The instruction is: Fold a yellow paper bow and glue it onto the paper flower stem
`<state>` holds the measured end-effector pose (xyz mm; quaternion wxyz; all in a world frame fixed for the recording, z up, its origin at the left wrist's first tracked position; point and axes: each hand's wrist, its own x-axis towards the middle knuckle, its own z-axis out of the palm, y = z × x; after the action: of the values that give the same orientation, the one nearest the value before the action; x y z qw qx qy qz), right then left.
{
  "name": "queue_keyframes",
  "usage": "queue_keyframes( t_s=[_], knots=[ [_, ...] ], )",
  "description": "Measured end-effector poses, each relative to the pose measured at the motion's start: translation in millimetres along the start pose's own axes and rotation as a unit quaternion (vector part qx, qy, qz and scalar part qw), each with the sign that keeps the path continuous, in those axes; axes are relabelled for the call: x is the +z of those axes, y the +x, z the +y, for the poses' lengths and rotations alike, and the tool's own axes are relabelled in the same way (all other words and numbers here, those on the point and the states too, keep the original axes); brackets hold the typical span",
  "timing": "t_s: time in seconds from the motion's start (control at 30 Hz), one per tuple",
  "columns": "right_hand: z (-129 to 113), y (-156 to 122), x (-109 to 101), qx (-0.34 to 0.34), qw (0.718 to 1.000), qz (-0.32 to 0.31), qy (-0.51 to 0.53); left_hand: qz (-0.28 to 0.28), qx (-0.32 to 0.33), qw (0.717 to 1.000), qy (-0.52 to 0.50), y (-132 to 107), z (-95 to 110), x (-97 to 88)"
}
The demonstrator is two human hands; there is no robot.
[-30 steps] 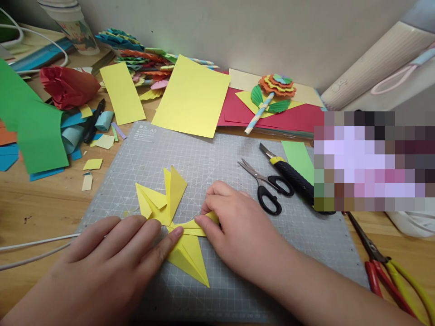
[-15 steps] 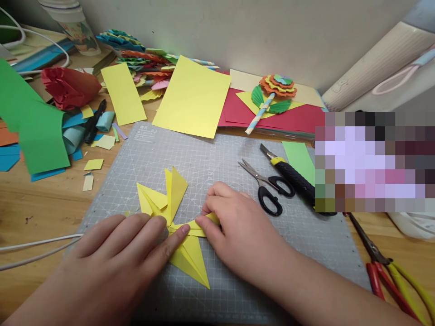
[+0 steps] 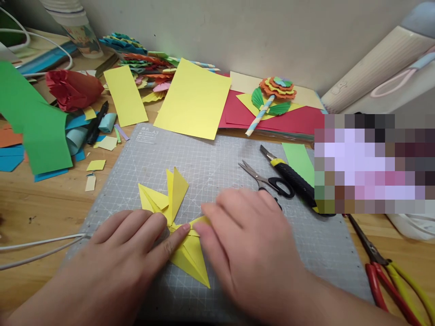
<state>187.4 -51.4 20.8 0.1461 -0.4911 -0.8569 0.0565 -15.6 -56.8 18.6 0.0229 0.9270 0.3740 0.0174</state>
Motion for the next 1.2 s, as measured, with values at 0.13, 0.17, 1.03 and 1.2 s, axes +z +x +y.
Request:
queue_keyframes(
  t_s=[0.13,0.17,1.03,1.2],
  knots=[
    [-15,-15,0,-0.062,0.997,-0.053,-0.016,0.005,0.007,1.000,-0.006,-4,0,1.5],
    [-17,-17,2,-0.065,0.996,-0.058,-0.026,0.008,0.011,1.000,-0.006,-4,0,2.1],
    [0,-14,-8,-0.003,0.989,-0.126,-0.075,-0.009,0.012,1.000,-0.024,-2,-5,2.9],
    [-1,-8,-3,-0.002,0.998,-0.047,0.036,-0.028,-0.017,0.999,-0.044,3,-9,4.2]
  ],
)
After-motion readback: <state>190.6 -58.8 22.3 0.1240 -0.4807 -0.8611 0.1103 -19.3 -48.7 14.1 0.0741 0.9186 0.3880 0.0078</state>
